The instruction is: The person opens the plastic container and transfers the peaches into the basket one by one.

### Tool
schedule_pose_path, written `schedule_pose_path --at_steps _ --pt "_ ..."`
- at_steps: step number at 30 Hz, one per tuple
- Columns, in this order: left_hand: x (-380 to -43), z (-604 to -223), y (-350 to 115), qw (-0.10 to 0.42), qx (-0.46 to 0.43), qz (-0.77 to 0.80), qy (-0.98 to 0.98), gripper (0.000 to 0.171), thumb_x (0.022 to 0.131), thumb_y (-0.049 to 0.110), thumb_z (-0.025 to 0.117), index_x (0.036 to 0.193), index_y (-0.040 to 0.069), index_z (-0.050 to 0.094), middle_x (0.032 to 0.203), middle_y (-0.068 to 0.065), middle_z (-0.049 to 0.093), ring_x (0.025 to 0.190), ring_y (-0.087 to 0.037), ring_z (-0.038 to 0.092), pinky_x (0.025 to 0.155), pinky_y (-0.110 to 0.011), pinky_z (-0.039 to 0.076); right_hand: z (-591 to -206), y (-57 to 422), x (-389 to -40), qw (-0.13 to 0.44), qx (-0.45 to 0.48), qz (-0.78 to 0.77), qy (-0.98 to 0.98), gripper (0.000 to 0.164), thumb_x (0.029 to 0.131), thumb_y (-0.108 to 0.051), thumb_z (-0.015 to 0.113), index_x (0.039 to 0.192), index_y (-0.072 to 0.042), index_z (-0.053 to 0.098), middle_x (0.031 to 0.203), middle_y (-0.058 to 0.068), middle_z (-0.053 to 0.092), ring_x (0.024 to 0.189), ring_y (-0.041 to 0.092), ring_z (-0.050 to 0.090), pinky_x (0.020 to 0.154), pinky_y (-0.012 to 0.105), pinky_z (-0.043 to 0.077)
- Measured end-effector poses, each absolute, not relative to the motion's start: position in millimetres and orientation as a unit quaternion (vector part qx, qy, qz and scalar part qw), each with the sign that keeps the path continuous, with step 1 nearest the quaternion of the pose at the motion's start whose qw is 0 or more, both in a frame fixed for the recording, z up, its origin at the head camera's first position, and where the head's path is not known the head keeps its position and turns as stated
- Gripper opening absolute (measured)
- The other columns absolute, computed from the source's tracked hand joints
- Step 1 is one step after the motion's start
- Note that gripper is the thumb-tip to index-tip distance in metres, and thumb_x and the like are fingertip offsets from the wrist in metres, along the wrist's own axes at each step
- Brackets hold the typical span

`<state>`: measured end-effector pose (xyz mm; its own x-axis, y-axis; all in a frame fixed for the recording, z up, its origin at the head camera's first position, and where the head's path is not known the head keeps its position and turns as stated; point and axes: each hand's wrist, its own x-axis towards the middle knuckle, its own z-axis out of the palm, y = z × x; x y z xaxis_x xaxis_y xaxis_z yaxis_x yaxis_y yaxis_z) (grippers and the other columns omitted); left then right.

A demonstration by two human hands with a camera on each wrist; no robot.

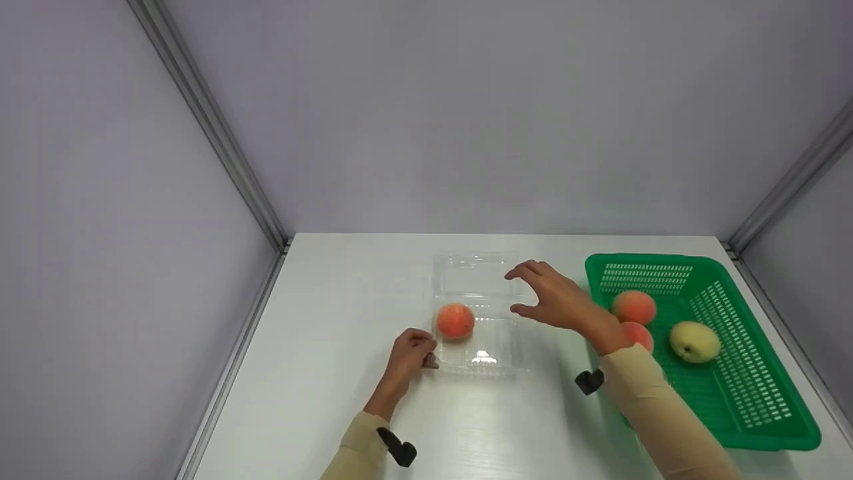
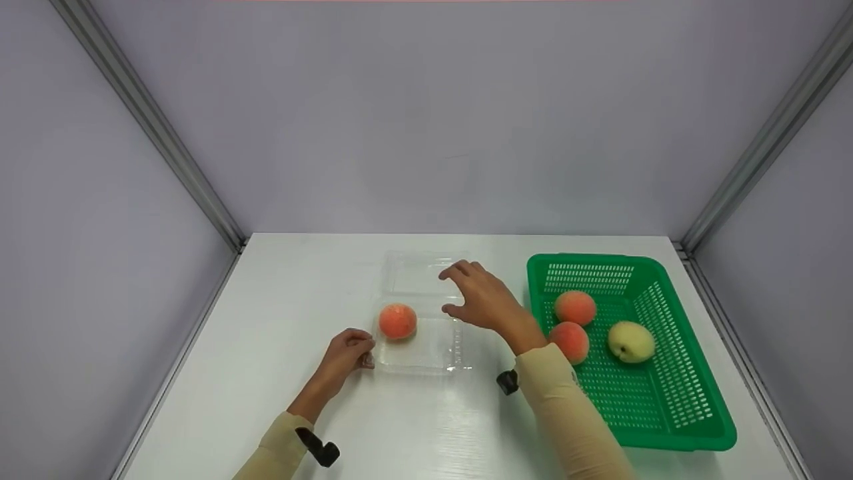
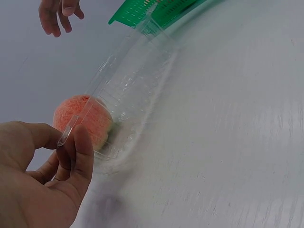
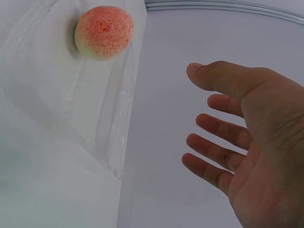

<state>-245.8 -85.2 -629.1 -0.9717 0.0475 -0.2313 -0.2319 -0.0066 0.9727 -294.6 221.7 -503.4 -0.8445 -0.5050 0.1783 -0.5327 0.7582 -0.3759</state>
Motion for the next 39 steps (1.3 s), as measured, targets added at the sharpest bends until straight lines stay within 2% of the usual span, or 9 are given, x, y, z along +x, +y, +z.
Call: schedule_pose_path --at_steps 9,19,25,32,39 --pt "-247.1 -630.3 -85.2 0.098 -0.072 0.703 0.701 0.023 0.101 0.01 0.066 0.118 -0.004 0.059 0.095 -0.016 0.068 0.069 -0.012 0.062 0.066 -0.029 0.064 -502.3 214.7 -295.1 0.003 0.259 0.21 -0.943 0.055 0.093 -0.027 0.085 0.14 -0.016 0.062 0.148 0.011 0.059 0.138 0.035 0.056 0.112 0.054 0.055" --pt "-246.3 -628.9 -84.6 0.097 -0.075 0.708 0.696 0.021 0.101 0.01 0.067 0.116 -0.003 0.059 0.092 -0.013 0.067 0.069 -0.011 0.061 0.065 -0.028 0.063 -505.4 211.3 -296.5 0.011 0.272 0.212 -0.939 0.054 0.093 -0.029 0.084 0.14 -0.016 0.062 0.146 0.01 0.06 0.135 0.034 0.058 0.111 0.054 0.055" --pt "-246.4 -629.2 -84.0 0.099 -0.072 0.7 0.703 0.021 0.101 0.009 0.066 0.116 -0.003 0.059 0.083 -0.006 0.063 0.066 -0.011 0.061 0.066 -0.026 0.063 -506.8 208.3 -294.4 0.023 0.289 0.221 -0.931 0.053 0.093 -0.026 0.084 0.139 -0.013 0.062 0.145 0.011 0.059 0.134 0.035 0.057 0.108 0.055 0.057" --pt "-246.8 -630.3 -83.4 0.098 -0.07 0.703 0.701 0.022 0.101 0.01 0.066 0.117 -0.004 0.059 0.09 -0.011 0.066 0.071 -0.012 0.061 0.066 -0.028 0.063 -509.3 203.4 -295.4 0.018 0.292 0.22 -0.931 0.052 0.094 -0.027 0.083 0.14 -0.015 0.062 0.146 0.01 0.059 0.134 0.033 0.058 0.109 0.053 0.057" --pt "-245.3 -627.5 -83.5 0.097 -0.076 0.704 0.7 0.021 0.101 0.009 0.066 0.116 -0.004 0.059 0.088 -0.008 0.064 0.07 -0.012 0.061 0.066 -0.028 0.063 -512.4 196.8 -297.7 0.018 0.296 0.221 -0.929 0.053 0.093 -0.027 0.084 0.14 -0.015 0.062 0.147 0.011 0.059 0.134 0.033 0.058 0.109 0.054 0.057"
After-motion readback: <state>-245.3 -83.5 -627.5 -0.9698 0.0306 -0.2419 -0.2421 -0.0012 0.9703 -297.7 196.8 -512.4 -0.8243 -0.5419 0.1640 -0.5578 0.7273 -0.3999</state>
